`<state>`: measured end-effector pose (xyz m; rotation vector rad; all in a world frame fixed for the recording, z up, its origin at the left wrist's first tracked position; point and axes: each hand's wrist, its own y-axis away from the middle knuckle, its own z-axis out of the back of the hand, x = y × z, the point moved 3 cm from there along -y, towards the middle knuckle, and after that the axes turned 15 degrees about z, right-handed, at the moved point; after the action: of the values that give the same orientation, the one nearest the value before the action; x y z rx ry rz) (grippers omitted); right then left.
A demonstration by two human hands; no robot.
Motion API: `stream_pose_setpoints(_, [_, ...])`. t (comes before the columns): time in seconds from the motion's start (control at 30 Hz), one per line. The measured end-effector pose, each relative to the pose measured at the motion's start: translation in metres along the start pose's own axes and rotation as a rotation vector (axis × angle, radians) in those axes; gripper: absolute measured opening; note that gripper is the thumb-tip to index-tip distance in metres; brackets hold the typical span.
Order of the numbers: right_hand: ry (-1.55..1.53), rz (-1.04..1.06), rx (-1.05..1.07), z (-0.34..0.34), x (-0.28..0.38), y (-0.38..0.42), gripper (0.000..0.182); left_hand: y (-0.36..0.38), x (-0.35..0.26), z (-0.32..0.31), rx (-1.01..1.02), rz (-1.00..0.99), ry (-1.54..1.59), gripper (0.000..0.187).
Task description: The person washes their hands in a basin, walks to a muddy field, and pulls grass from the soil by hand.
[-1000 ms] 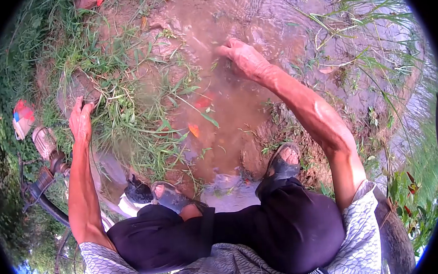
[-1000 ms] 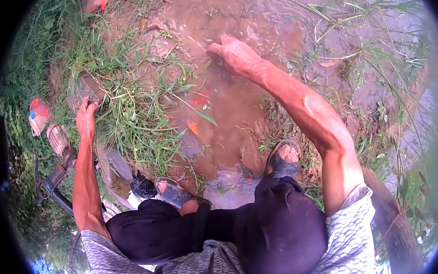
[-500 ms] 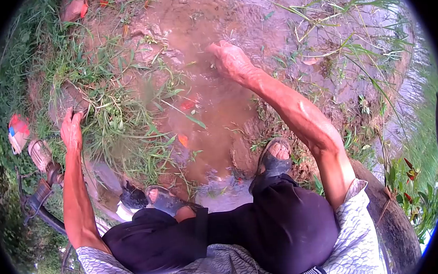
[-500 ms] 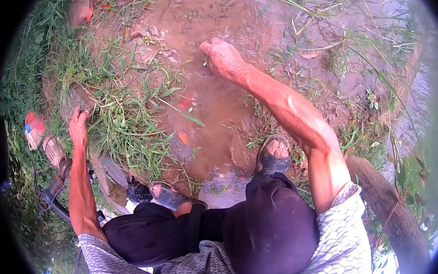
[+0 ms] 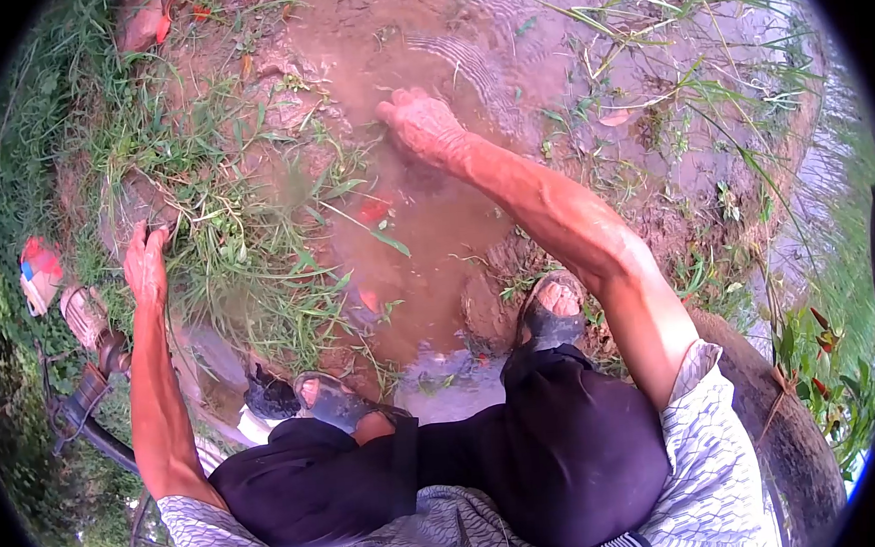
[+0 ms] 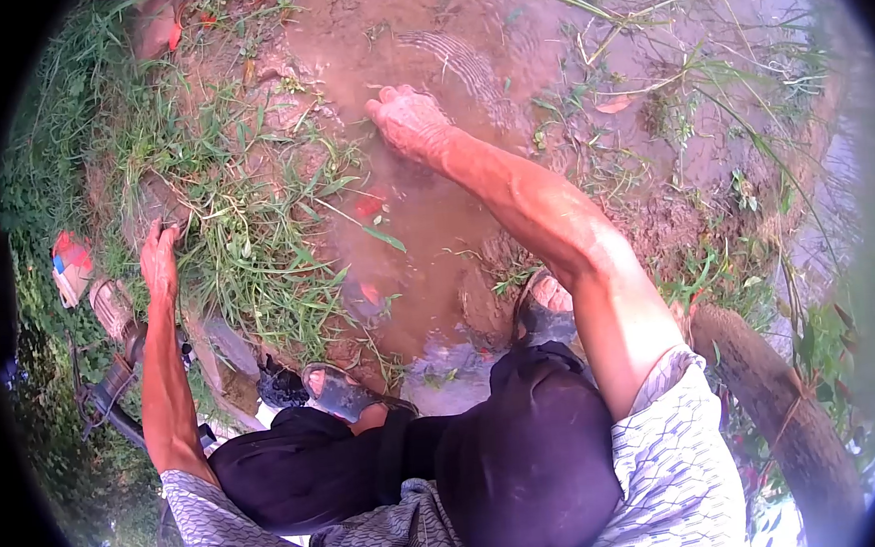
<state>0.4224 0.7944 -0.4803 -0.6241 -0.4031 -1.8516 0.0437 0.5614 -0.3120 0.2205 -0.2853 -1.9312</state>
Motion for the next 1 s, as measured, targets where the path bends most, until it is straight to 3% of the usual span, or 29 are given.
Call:
stream_pose_setpoints(0.03, [-0.031,0.016,-0.089,-0.005,-0.003,0.000,0.018,0.004,-0.006,0.001,0.017,0.023,0.001,0.075])
stream_pose_setpoints(0.13, [-0.161,-0.072,-0.047,-0.012,-0.012,-0.008,0.017,0.004,-0.004,0.002,0.014,0.001,0.013,0.075])
stream_pose_setpoints(0.27, [-0.531,-0.079,-0.329,0.025,0.001,0.024,0.016,-0.009,0.008,-0.001,0.061,-0.009,0.069,0.075])
stream_pose_setpoints(0.37, [-0.279,-0.232,-0.076,0.072,-0.010,0.074,0.021,-0.007,0.006,-0.002,0.034,-0.033,0.061,0.076])
stream_pose_setpoints(0.47, [0.025,-0.408,-0.065,0.102,-0.054,0.149,0.014,-0.003,0.004,0.001,0.033,-0.017,0.026,0.076])
stream_pose_setpoints(0.53, [0.153,-0.646,0.023,0.120,-0.070,0.191,0.017,-0.010,0.008,-0.001,0.051,-0.021,0.046,0.076])
stream_pose_setpoints(0.6, [0.177,-0.563,-0.033,0.121,-0.072,0.214,0.021,-0.011,0.008,-0.002,0.040,-0.008,0.026,0.075])
stream_pose_setpoints(0.7, [0.153,-0.635,0.030,0.094,-0.062,0.221,0.031,-0.009,0.005,0.000,0.041,-0.003,-0.003,0.075])
stream_pose_setpoints(0.8, [0.165,-0.669,-0.065,0.089,-0.059,0.212,0.027,-0.012,0.006,-0.001,0.060,-0.005,0.028,0.075])
stream_pose_setpoints(1.0, [0.068,-0.651,0.076,0.087,-0.079,0.213,0.025,-0.013,0.005,0.003,0.058,0.012,-0.004,0.077])
